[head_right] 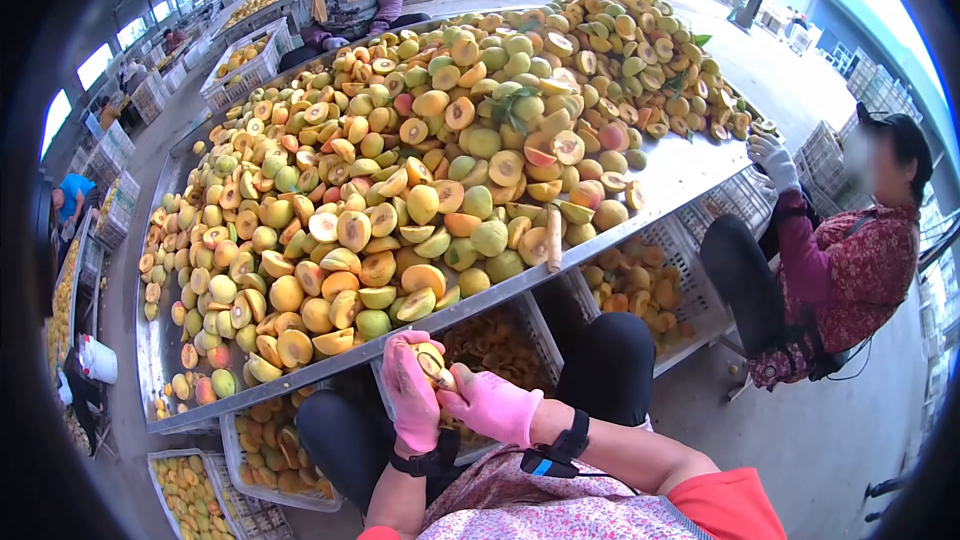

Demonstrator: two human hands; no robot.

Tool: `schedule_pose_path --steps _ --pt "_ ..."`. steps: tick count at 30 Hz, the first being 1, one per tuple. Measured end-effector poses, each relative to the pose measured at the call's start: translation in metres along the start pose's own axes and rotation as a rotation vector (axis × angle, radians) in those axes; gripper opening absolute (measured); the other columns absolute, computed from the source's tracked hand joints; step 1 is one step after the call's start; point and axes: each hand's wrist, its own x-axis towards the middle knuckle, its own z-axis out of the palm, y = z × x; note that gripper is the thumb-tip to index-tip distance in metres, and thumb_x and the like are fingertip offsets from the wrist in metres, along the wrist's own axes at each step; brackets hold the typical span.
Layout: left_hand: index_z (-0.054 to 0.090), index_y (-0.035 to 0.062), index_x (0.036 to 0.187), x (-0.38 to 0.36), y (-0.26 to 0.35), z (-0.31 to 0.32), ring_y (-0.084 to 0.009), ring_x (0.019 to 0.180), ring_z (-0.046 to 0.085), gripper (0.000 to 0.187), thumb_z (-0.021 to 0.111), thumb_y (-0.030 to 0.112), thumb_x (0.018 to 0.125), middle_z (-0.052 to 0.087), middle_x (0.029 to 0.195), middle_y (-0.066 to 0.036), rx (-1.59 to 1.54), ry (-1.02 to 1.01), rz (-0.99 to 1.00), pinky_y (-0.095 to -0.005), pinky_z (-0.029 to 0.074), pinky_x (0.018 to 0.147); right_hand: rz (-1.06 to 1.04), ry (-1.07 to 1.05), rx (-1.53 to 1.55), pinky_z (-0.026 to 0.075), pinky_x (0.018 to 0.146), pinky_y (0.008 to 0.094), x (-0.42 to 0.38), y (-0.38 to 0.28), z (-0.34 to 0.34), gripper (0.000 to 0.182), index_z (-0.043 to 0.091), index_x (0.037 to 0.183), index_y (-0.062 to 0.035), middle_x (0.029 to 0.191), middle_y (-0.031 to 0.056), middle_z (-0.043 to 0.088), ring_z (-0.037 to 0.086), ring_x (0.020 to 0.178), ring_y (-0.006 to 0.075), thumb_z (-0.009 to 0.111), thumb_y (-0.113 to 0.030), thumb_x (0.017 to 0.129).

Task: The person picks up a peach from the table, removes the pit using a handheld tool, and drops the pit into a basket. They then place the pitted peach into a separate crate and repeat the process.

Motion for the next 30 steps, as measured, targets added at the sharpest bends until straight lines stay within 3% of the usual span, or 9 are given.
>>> schedule_pose_path --steps 2,5,6,16,19,23,27,29,30 --pt "0.06 0.0023 0.102 0.003 -0.002 -0.003 -0.0165 0.075 0.062 0.042 0.038 0.037 0.11 0.066 0.084 -0.01 -0.001 0.004 -0.015 -0.0287 0.05 0.073 0.0 0.018 -0.033 0.05 0.073 0.0524 0.003 0.003 0.005 0.034 0.049 0.11 -0.0027 0.089 0.0267 0.068 0.066 0.087 0.0471 0.058 -0.035 0.102" --pt "0.06 0.0019 0.1 0.006 -0.002 -0.007 -0.0155 0.076 0.063 0.042 0.038 0.036 0.11 0.066 0.085 -0.009 -0.004 -0.014 -0.025 -0.0291 0.05 0.072 0.001 0.035 -0.071 0.05 0.069 0.0528 0.007 0.007 0.011 0.034 0.049 0.111 -0.0031 0.087 0.0263 0.068 0.066 0.083 0.0478 0.06 -0.034 0.101" --pt "0.058 0.0007 0.102 0.005 0.0 -0.009 -0.0232 0.077 0.063 0.039 0.035 0.031 0.11 0.063 0.088 -0.012 -0.011 -0.044 -0.081 -0.0353 0.05 0.075 -0.013 0.037 -0.064 0.049 0.069 0.0527 0.008 0.006 0.011 0.034 0.049 0.111 -0.0032 0.086 0.0262 0.068 0.066 0.083 0.0477 0.06 -0.034 0.102" --pt "0.061 0.0005 0.1 0.008 0.004 -0.018 -0.0167 0.075 0.064 0.041 0.036 0.032 0.11 0.065 0.081 -0.009 -0.084 -0.152 -0.189 -0.0307 0.051 0.072 -0.127 0.142 -0.174 0.048 0.064 0.0547 0.006 0.017 0.022 0.033 0.047 0.108 -0.0043 0.08 0.026 0.066 0.064 0.076 0.0486 0.062 -0.033 0.1" --pt "0.061 0.0007 0.1 0.007 0.009 -0.018 -0.0155 0.076 0.064 0.041 0.036 0.032 0.11 0.065 0.081 -0.009 -0.039 -0.163 -0.159 -0.029 0.052 0.073 -0.107 0.137 -0.144 0.048 0.062 0.0545 0.007 0.018 0.026 0.033 0.047 0.108 -0.0053 0.078 0.0253 0.065 0.065 0.075 0.0479 0.063 -0.033 0.1" --pt "0.061 0.0007 0.1 0.011 0.016 -0.015 -0.0151 0.077 0.064 0.042 0.037 0.033 0.109 0.065 0.082 -0.008 -0.057 -0.169 -0.075 -0.0288 0.052 0.073 -0.216 0.298 -0.036 0.05 0.063 0.053 0.007 0.027 0.046 0.029 0.047 0.11 -0.0066 0.079 0.0238 0.066 0.067 0.076 0.0459 0.063 -0.028 0.099" --pt "0.062 0.0017 0.102 0.01 0.015 -0.022 -0.0141 0.078 0.065 0.043 0.037 0.036 0.11 0.067 0.086 -0.009 -0.146 -0.127 -0.073 -0.0284 0.051 0.072 -0.305 0.435 -0.043 0.052 0.062 0.0448 -0.001 0.01 0.034 0.024 0.054 0.108 -0.0066 0.078 0.0179 0.065 0.068 0.072 0.039 0.07 -0.019 0.094" --pt "0.063 0.0029 0.104 0.01 0.024 -0.027 -0.0126 0.077 0.065 0.045 0.037 0.039 0.11 0.068 0.09 -0.01 -0.135 -0.135 -0.256 -0.0277 0.052 0.072 -0.22 0.517 0.125 0.053 0.063 0.0366 -0.005 0.001 0.022 0.018 0.059 0.105 -0.0063 0.08 0.0136 0.068 0.07 0.071 0.0302 0.071 -0.011 0.092" --pt "0.062 0.0014 0.109 0.01 0.025 -0.03 -0.0176 0.082 0.066 0.045 0.035 0.038 0.11 0.069 0.098 -0.012 -0.096 -0.179 -0.288 -0.0322 0.052 0.078 -0.299 0.57 0.097 0.054 0.064 0.0362 -0.001 -0.001 0.016 0.021 0.06 0.108 -0.0065 0.082 0.0136 0.069 0.072 0.073 0.0308 0.072 -0.012 0.092"
